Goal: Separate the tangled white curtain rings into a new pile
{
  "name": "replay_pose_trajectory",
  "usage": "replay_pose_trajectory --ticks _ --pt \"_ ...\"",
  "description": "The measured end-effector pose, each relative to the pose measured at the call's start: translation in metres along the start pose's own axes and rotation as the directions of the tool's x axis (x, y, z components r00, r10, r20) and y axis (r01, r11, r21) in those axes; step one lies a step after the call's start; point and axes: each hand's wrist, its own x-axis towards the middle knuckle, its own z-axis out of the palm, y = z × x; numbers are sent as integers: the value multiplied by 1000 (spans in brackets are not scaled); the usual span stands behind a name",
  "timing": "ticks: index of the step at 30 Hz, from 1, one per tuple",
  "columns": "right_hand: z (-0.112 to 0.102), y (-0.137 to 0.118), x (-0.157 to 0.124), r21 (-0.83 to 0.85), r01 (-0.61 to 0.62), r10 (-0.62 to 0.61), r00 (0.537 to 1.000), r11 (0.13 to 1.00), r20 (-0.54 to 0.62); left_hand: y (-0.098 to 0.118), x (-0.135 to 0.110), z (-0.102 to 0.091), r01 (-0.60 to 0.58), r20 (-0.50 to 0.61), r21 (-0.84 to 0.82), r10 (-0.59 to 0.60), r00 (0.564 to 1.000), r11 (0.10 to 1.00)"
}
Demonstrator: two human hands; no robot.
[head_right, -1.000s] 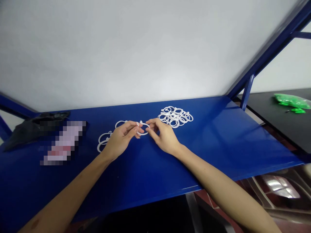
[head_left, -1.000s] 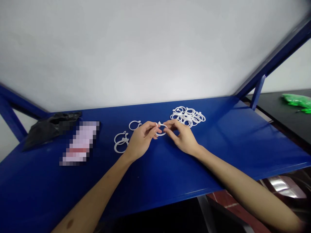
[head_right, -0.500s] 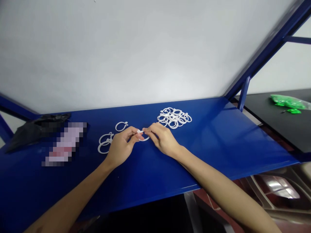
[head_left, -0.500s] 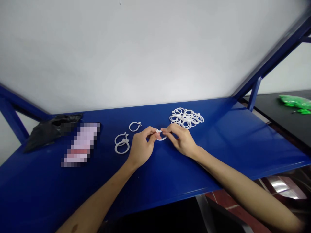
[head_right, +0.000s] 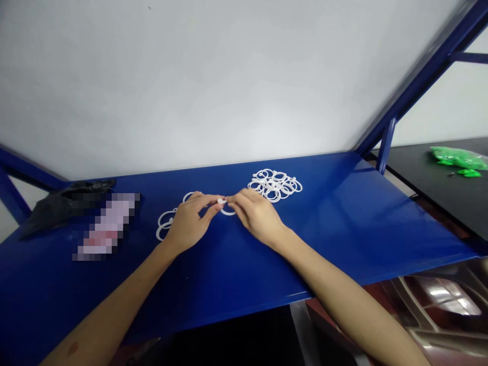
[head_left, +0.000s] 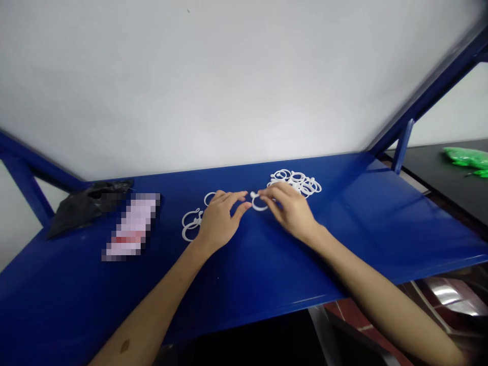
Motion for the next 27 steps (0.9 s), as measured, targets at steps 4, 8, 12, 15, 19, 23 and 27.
replay_pose_trajectory --ticks 4,8,12,15,19,23,27 --pt "-23 47 29 -245 -213 183 973 946 -139 -16 4 0 129 -18 372 -132 991 919" --pt "-35 111 46 -378 -287 321 946 880 29 -21 5 -2 133 82 531 -207 975 837" --pt "-32 142 45 -423 -258 348 925 869 151 -21 5 -3 104 121 527 -196 973 844" --pt "-30 144 42 -438 -227 325 932 870 162 -22 6 -3 116 90 453 -175 981 884" --pt "-34 132 40 -439 -226 276 959 870 55 -18 9 -3 152 -42 179 -147 988 972" --pt "-27 93 32 -299 -177 193 981 938 25 -11 10 -5 210 -9 -355 -228 974 911" --pt "-1 37 9 68 -132 112 964 989 240 -7 10 -5 325 218 -730 -247 944 601"
